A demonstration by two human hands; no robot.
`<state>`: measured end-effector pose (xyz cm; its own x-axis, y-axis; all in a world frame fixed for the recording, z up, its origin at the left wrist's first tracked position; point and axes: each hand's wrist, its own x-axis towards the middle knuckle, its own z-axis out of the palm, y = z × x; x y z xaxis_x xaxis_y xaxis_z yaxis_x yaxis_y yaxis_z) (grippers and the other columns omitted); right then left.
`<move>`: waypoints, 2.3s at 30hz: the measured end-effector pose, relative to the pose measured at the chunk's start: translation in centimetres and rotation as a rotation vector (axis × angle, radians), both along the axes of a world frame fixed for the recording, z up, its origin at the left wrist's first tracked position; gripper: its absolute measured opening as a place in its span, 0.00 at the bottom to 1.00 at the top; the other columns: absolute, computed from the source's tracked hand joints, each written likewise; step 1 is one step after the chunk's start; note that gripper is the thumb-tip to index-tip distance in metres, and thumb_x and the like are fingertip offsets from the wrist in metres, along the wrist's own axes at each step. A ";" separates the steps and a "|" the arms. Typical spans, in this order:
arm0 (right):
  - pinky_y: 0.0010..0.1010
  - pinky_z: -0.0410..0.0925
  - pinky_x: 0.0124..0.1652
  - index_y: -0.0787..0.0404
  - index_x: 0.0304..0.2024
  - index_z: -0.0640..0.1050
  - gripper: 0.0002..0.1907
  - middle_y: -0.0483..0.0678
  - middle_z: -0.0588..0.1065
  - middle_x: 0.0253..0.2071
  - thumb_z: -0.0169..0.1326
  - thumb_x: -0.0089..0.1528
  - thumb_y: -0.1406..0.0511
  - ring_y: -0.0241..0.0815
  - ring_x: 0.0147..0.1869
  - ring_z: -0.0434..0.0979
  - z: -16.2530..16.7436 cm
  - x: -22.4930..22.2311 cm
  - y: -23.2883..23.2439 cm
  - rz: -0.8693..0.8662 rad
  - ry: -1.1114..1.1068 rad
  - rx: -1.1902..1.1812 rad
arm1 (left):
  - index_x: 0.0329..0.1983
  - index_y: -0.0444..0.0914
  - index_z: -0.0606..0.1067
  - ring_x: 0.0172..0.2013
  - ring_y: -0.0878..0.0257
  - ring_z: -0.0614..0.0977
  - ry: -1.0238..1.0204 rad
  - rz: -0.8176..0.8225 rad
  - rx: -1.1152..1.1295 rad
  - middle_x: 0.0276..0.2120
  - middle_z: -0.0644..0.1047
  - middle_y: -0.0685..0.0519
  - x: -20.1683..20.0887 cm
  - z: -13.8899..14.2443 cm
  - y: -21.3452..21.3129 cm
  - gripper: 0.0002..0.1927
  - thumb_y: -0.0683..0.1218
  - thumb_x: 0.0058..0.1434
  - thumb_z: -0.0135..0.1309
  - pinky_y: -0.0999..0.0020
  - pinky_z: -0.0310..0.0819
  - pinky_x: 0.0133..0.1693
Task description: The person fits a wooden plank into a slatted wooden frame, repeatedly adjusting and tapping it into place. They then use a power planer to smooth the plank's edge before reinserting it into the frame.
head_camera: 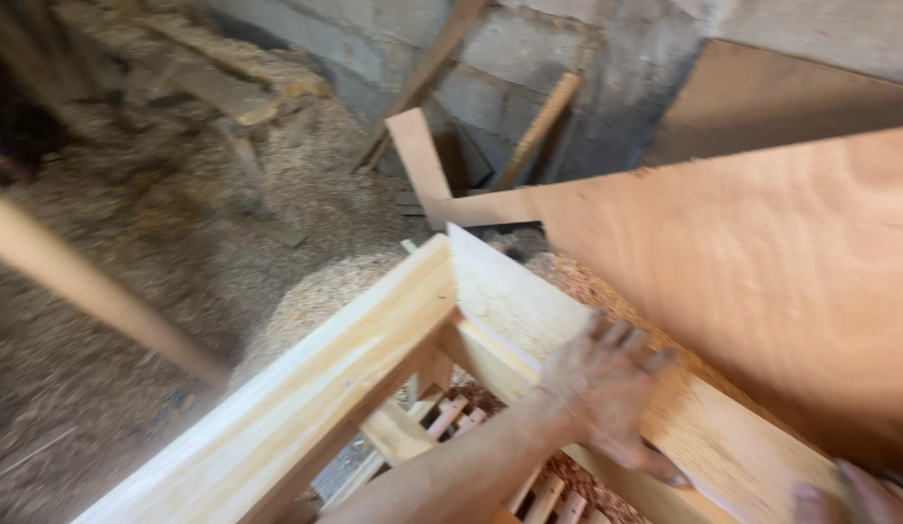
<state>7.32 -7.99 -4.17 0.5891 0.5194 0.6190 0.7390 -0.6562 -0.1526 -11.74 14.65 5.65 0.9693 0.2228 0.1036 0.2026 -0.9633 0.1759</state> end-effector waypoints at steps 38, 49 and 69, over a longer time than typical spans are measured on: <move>0.52 0.64 0.60 0.53 0.57 0.78 0.24 0.50 0.78 0.56 0.52 0.63 0.49 0.52 0.57 0.79 5.6 -3.7 -2.6 -0.047 0.144 -0.060 | 0.68 0.37 0.65 0.65 0.37 0.63 -0.087 0.010 0.034 0.61 0.67 0.32 1.7 -0.6 -1.2 0.54 0.81 0.53 0.41 0.37 0.47 0.66; 0.60 0.68 0.54 0.58 0.54 0.77 0.23 0.58 0.80 0.52 0.50 0.66 0.50 0.55 0.56 0.80 5.2 -2.4 -3.7 0.045 0.055 -0.007 | 0.76 0.46 0.52 0.68 0.50 0.62 0.324 0.084 0.192 0.65 0.64 0.43 3.8 0.9 -3.3 0.53 0.81 0.56 0.29 0.45 0.45 0.68; 0.61 0.60 0.60 0.60 0.58 0.75 0.27 0.58 0.77 0.55 0.52 0.63 0.50 0.54 0.62 0.75 5.9 -2.3 -5.4 0.022 0.212 -0.073 | 0.73 0.45 0.60 0.64 0.51 0.68 0.266 0.102 0.252 0.61 0.70 0.45 4.5 0.2 -4.4 0.55 0.83 0.51 0.34 0.48 0.52 0.67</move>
<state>4.97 -13.41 1.72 0.6897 0.5725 0.4432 0.7100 -0.6550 -0.2587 -7.24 10.21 5.85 0.9439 0.3194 -0.0845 0.3066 -0.9421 -0.1361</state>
